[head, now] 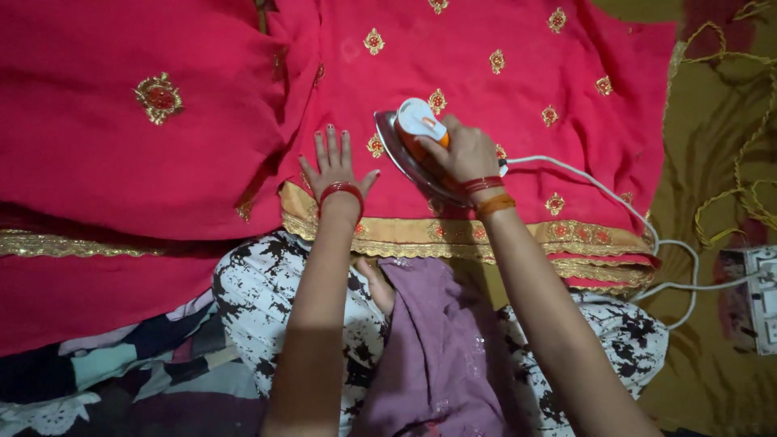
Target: The recorder is ironing a pink and gold embroidered saree on a bed.
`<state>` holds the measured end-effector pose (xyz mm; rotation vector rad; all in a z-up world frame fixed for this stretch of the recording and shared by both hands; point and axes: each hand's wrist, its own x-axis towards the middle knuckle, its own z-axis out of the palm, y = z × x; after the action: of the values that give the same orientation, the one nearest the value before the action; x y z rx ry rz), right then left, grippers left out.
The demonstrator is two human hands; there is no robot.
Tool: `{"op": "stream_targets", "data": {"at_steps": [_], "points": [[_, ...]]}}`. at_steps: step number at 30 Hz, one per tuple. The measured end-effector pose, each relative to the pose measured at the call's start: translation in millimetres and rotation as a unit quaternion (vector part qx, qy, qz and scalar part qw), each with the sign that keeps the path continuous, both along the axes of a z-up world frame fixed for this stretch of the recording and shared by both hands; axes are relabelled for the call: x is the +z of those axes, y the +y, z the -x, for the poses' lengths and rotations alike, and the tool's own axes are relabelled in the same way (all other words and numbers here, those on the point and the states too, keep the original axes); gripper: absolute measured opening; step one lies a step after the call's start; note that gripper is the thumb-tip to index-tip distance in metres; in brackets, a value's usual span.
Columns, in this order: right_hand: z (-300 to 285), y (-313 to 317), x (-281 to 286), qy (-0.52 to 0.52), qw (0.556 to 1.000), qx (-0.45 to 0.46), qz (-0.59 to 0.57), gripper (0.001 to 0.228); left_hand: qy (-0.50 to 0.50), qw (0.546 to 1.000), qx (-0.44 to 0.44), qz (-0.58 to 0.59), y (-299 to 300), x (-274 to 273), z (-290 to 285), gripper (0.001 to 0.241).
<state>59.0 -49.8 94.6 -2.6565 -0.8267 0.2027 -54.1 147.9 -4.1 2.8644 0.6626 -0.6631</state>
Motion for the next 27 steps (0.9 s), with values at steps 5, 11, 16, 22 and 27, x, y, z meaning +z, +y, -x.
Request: {"op": "stream_targets", "data": {"at_steps": [5, 11, 16, 22, 27], "points": [[-26, 32, -2, -0.015, 0.996, -0.088, 0.022, 0.057, 0.024, 1.000, -0.006, -0.008, 1, 1, -5, 0.105], [-32, 36, -9, -0.046, 0.993, -0.097, -0.051, 0.053, 0.035, 0.999, 0.000, 0.006, 3, -1, -7, 0.108], [3, 15, -2, -0.022, 0.995, -0.097, -0.017, 0.055, 0.006, 1.000, -0.008, -0.003, -1, -5, -1, 0.106], [7, 20, 5, 0.002, 0.994, -0.108, 0.019, 0.053, 0.010, 1.000, -0.012, -0.018, -1, -4, -2, 0.107], [-18, 38, 1, -0.008, 0.991, -0.129, 0.022, 0.054, 0.025, 1.000, -0.012, -0.015, 1, -6, -6, 0.105]]}}
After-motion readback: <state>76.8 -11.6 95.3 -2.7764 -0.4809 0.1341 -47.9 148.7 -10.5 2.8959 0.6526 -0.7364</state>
